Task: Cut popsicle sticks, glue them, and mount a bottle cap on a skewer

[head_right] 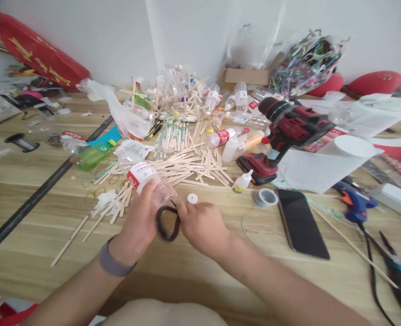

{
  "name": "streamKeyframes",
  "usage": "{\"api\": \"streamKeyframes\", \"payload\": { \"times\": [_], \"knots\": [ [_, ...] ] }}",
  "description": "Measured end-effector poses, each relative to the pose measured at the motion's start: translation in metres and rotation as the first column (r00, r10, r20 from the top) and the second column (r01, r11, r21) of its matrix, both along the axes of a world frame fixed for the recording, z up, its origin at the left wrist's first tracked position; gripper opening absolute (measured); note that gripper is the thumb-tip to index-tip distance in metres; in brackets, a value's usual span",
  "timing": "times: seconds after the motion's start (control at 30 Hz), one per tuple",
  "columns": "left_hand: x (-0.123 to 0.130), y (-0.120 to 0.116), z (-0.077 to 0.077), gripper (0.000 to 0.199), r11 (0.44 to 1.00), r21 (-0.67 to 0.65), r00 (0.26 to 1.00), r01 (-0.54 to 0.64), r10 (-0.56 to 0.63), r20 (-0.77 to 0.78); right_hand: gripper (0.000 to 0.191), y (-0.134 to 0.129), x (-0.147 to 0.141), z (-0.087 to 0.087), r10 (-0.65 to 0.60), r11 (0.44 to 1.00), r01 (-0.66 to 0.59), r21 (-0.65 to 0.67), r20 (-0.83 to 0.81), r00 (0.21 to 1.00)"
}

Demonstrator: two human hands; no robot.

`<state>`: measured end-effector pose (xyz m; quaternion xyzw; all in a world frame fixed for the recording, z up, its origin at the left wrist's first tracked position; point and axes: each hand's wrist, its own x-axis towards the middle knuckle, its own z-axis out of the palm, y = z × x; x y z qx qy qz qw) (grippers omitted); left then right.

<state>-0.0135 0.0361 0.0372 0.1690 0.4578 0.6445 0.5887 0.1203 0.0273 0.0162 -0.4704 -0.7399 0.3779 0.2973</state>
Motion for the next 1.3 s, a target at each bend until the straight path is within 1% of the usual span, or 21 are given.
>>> {"api": "streamKeyframes", "payload": {
  "times": [0.07,0.17,0.23,0.33,0.4,0.47,0.53,0.6,0.7,0.77,0.83,0.9,1.0,1.03,1.1,1.13,1.17,1.2,1.23,1.27,1.3],
  "knots": [
    [0.001,-0.001,0.000,0.023,1.000,-0.005,1.000,0.010,-0.010,-0.002,0.021,0.005,0.008,0.005,0.012,0.999,-0.013,0.038,0.033,0.999],
    [0.002,-0.002,-0.002,0.028,1.000,-0.003,1.000,0.001,-0.001,0.000,0.019,0.008,0.010,0.004,0.027,0.999,-0.027,0.027,0.016,1.000],
    [0.001,-0.001,-0.005,0.025,1.000,0.010,1.000,-0.025,0.025,0.004,0.030,0.006,0.005,-0.001,0.033,0.999,-0.034,-0.025,-0.034,0.999],
    [0.000,-0.001,-0.008,0.024,0.999,0.026,0.999,-0.041,0.041,-0.008,0.058,-0.002,-0.008,-0.011,0.030,0.990,-0.050,-0.135,-0.140,0.990],
    [-0.002,-0.002,-0.008,0.025,1.000,0.022,1.000,-0.012,0.012,-0.019,0.069,-0.008,-0.016,-0.017,0.009,0.983,-0.044,-0.177,-0.192,0.981],
    [-0.004,-0.003,-0.007,0.024,0.999,0.002,0.999,0.052,-0.052,0.003,0.072,-0.013,-0.021,-0.020,-0.017,0.983,-0.020,-0.181,-0.200,0.980],
    [-0.006,-0.002,-0.006,0.022,0.992,-0.043,0.990,0.118,-0.114,0.083,0.073,-0.017,-0.021,-0.018,-0.029,0.988,0.003,-0.152,-0.166,0.986],
    [-0.009,0.003,-0.006,0.017,0.985,-0.083,0.975,0.152,-0.136,0.178,0.070,-0.021,-0.015,-0.014,-0.032,0.996,0.024,-0.087,-0.090,0.995],
    [-0.015,0.011,-0.004,0.017,0.989,-0.088,0.961,0.117,-0.091,0.260,0.054,-0.028,0.008,-0.007,-0.092,0.992,0.082,0.093,0.109,0.990],
    [-0.019,0.015,0.000,0.017,0.995,-0.069,0.957,0.065,-0.043,0.287,0.037,-0.033,0.029,-0.005,-0.188,0.962,0.120,0.247,0.272,0.944],
    [-0.022,0.015,0.005,0.013,0.997,-0.057,0.949,0.061,-0.040,0.312,0.030,-0.036,0.049,-0.007,-0.295,0.920,0.137,0.368,0.415,0.861],
    [-0.022,0.012,0.010,0.010,0.995,-0.054,0.941,0.082,-0.059,0.334,0.027,-0.037,0.064,-0.013,-0.370,0.889,0.121,0.442,0.537,0.758],
    [-0.022,0.007,0.015,0.008,0.992,-0.062,0.927,0.107,-0.077,0.367,0.011,-0.035,0.076,-0.019,-0.410,0.874,0.067,0.482,0.656,0.633],
    [-0.022,0.007,0.015,0.008,0.991,-0.066,0.922,0.113,-0.080,0.379,0.014,-0.035,0.076,-0.019,-0.413,0.873,0.047,0.486,0.684,0.602],
    [-0.024,0.006,0.015,0.008,0.990,-0.076,0.914,0.117,-0.078,0.397,0.031,-0.036,0.074,-0.009,-0.439,0.853,0.015,0.522,0.703,0.559],
    [-0.025,0.006,0.015,0.008,0.990,-0.081,0.912,0.117,-0.074,0.403,0.034,-0.039,0.070,0.000,-0.451,0.837,0.003,0.547,0.687,0.570],
    [-0.025,0.006,0.014,0.009,0.990,-0.086,0.911,0.114,-0.069,0.407,0.032,-0.043,0.065,0.011,-0.459,0.817,-0.001,0.577,0.651,0.605],
    [-0.026,0.006,0.014,0.009,0.990,-0.090,0.910,0.112,-0.066,0.409,0.027,-0.050,0.059,0.023,-0.428,0.806,0.015,0.592,0.565,0.706],
    [-0.026,0.005,0.014,0.009,0.989,-0.094,0.909,0.114,-0.066,0.413,0.026,-0.058,0.053,0.036,-0.321,0.840,0.023,0.543,0.460,0.828],
    [-0.025,0.005,0.014,0.010,0.988,-0.099,0.907,0.119,-0.067,0.416,0.028,-0.067,0.046,0.047,-0.190,0.887,0.019,0.461,0.328,0.925],
    [-0.024,0.005,0.013,0.010,0.986,-0.105,0.905,0.126,-0.071,0.418,0.031,-0.078,0.040,0.056,-0.055,0.943,-0.020,0.332,0.213,0.975]
  ]
}}
